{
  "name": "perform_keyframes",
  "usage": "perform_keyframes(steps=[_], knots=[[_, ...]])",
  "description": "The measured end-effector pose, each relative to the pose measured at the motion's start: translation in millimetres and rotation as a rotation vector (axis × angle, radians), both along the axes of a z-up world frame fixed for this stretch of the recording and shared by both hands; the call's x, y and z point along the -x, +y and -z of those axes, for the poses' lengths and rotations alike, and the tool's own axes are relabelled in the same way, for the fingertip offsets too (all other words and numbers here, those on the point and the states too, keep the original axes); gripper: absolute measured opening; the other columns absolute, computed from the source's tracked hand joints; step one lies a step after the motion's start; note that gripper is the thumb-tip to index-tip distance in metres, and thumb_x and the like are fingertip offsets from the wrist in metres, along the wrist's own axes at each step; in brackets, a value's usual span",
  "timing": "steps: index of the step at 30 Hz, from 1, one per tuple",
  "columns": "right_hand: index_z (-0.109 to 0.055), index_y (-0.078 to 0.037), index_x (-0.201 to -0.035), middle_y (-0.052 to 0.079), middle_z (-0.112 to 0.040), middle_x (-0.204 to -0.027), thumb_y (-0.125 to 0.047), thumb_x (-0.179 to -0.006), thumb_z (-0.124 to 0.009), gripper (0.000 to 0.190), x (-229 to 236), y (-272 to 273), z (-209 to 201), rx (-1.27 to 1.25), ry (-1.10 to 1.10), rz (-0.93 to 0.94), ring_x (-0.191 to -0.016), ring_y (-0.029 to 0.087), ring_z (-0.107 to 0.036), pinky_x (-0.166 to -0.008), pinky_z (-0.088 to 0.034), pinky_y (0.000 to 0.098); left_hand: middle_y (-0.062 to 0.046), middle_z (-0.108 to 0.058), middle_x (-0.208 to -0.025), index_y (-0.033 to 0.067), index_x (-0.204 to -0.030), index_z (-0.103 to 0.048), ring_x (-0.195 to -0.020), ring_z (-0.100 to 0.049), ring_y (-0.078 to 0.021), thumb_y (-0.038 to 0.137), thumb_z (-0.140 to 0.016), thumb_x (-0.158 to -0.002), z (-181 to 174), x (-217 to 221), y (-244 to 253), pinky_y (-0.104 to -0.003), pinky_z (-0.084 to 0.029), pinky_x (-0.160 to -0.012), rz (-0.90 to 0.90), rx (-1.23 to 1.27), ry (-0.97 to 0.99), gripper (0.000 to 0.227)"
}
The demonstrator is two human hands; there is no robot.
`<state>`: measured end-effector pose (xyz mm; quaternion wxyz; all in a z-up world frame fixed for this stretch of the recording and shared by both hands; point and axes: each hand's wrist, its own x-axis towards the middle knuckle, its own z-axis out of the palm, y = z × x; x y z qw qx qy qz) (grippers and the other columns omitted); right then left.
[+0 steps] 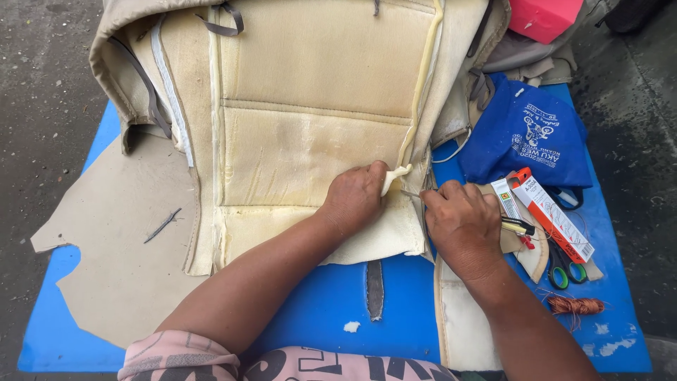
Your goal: Stripping foam padding from a leather car seat cover using a utility knife
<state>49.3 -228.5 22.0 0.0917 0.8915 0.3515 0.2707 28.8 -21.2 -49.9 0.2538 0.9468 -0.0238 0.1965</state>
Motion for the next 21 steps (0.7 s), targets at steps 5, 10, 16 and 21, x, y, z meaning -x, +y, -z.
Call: perform_keyframes(steps=[5,10,16,21], knots=[[-0.072,-0.027,-0.103,0.0,-0.058,-0.084,-0.017,-0.088,-0.067,0.019,-4,-6,-8,-0.134,0.234,0.004,-0.082,0.023,-0.069,-0.068,-0.055,0.039,-0.012,-0.07,-0.074,0.0106,-0.105,-0.058,-0.077,-0.075,-0.0348,0.021,-0.063,-0.092,-35,8,12,-0.047,-0.06,-0.069,0.023,0.131,0.1,0.017],[-0.071,-0.019,-0.11,0.009,-0.063,-0.085,-0.015,-0.086,-0.072,0.024,10,4,-36,-0.39,0.568,-0.074,-0.084,0.035,-0.071,-0.068,-0.058,0.0477,-0.021,-0.072,-0.08,0.0095,-0.102,-0.066,-0.086,-0.073,-0.0459,0.029,-0.063,-0.095,-42,-4,24,-0.056,-0.057,-0.076,0.063,0.267,0.25,0.021],[-0.075,-0.018,-0.115,0.007,-0.07,-0.133,-0.009,-0.08,-0.069,0.037,32,28,-33,-0.318,0.76,-0.39,-0.098,0.04,-0.073,-0.073,-0.064,0.0516,-0.019,-0.075,-0.091,0.0167,-0.11,-0.072,-0.099,-0.072,-0.0445,0.027,-0.066,-0.092,-45,-9,29,-0.053,-0.057,-0.087,0.077,0.446,0.413,0.022],[-0.073,-0.011,-0.124,0.01,-0.066,-0.143,-0.011,-0.078,-0.063,0.047,42,27,-48,-0.043,0.9,-0.302,-0.101,0.043,-0.074,-0.08,-0.063,0.0547,-0.017,-0.077,-0.103,0.0172,-0.125,-0.07,-0.106,-0.073,-0.0386,0.023,-0.07,-0.09,-53,-10,29,-0.05,-0.055,-0.092,0.053,0.71,0.369,0.036]])
